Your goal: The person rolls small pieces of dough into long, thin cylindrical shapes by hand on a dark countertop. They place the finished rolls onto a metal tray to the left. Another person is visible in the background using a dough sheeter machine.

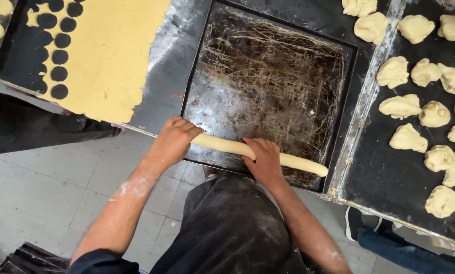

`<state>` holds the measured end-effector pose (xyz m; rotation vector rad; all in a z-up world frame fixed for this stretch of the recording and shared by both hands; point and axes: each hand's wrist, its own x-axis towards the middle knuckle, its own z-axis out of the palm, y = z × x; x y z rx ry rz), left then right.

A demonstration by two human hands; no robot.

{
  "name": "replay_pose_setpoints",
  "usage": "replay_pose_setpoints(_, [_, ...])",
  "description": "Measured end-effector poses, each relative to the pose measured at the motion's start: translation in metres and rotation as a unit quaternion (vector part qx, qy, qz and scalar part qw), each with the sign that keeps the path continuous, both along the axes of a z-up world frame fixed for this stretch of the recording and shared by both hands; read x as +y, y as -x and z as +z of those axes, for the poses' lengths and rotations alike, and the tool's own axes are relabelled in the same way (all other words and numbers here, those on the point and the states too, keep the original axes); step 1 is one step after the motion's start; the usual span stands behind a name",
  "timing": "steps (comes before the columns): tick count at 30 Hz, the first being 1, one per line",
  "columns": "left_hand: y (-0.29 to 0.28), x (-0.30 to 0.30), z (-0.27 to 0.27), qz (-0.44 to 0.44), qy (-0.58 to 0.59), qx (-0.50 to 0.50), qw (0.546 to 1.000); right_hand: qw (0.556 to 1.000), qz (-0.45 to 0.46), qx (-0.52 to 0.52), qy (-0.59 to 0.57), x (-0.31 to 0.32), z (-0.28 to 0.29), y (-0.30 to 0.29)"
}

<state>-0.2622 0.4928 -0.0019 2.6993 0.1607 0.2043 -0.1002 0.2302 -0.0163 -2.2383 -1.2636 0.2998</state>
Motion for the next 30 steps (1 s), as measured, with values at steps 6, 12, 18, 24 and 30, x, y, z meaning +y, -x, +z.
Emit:
replay_pose_setpoints(6, [-0.015,-0.015,0.011,-0.031,0.085,0.031,0.995,0.999,0.034,-0.018,0.036,0.007,0.007,-0.002])
replay_pose_setpoints(12, [-0.030,-0.025,-0.002,-0.079,0.088,0.038,0.992,0.994,0.038,0.015,0.097,0.020,0.012,-0.006])
replay_pose_setpoints(18, [-0.024,-0.021,-0.003,-0.076,0.093,0.003,0.993,0.998,0.046,-0.003,0.050,0.022,0.014,0.004])
replay_pose_setpoints(24, [-0.022,-0.022,0.004,-0.087,0.083,-0.050,0.992,0.997,0.049,0.011,0.066,0.002,0.012,-0.006])
replay_pose_setpoints(30, [-0.019,-0.026,-0.001,-0.070,0.093,-0.016,0.993,0.997,0.054,0.018,0.048,-0.013,0.001,-0.014])
